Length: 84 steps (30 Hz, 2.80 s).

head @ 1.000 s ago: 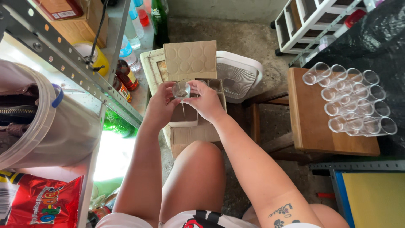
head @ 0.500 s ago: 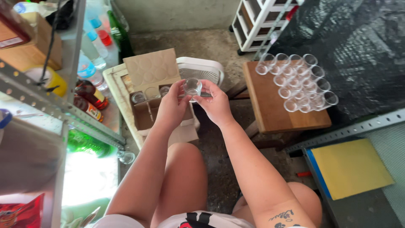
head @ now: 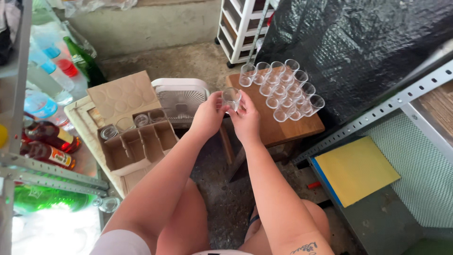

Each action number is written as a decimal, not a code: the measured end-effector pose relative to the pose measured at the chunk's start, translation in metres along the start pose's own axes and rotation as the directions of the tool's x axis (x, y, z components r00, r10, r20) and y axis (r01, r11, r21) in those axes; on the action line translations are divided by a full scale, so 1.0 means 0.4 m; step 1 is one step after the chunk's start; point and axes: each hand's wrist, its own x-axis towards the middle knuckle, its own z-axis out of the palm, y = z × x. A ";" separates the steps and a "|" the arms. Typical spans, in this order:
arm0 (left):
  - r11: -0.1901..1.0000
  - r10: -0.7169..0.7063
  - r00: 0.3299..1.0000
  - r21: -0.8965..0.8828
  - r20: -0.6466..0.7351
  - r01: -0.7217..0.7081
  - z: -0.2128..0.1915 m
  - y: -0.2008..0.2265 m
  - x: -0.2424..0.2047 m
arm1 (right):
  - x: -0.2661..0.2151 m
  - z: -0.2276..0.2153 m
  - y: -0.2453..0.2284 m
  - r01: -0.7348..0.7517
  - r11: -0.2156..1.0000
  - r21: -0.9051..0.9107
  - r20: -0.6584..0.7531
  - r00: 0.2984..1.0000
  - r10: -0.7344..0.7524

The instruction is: The person removes small clear glasses from a cardboard box and places them on a wooden stool. They then close the box and move it to a metal shelf. Finally, they pick up the glasses from the stool and arrange them on the shelf.

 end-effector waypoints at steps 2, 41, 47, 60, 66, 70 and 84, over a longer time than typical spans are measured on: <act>1.000 0.018 1.000 0.003 0.018 -0.018 0.036 0.003 0.030 | 0.008 -0.019 0.022 -0.039 0.998 0.050 -0.062 0.997 0.042; 0.991 -0.096 0.995 -0.088 0.009 0.096 0.227 0.039 0.224 | 0.130 -0.011 0.174 -0.187 0.958 0.218 -0.298 0.922 0.248; 0.994 -0.101 0.995 -0.050 0.008 0.101 0.228 0.044 0.227 | 0.112 -0.005 0.152 -0.171 0.969 0.177 -0.292 0.932 0.217; 0.991 -0.129 0.991 -0.043 0.025 0.130 0.227 0.039 0.223 | 0.110 0.006 0.185 -0.108 0.988 0.108 -0.335 0.932 0.138; 0.984 -0.161 0.986 -0.062 0.046 0.164 0.220 0.017 0.213 | 0.113 -0.002 0.177 -0.118 0.979 0.166 -0.370 0.913 0.173; 0.988 -0.141 0.989 -0.060 0.046 0.143 0.178 0.017 0.191 | 0.106 0.004 0.189 -0.117 0.979 0.169 -0.363 0.916 0.172; 0.986 -0.152 0.981 -0.047 0.125 0.158 -0.105 -0.141 -0.041 | -0.039 0.104 0.051 0.004 0.999 -0.035 -0.157 0.988 -0.009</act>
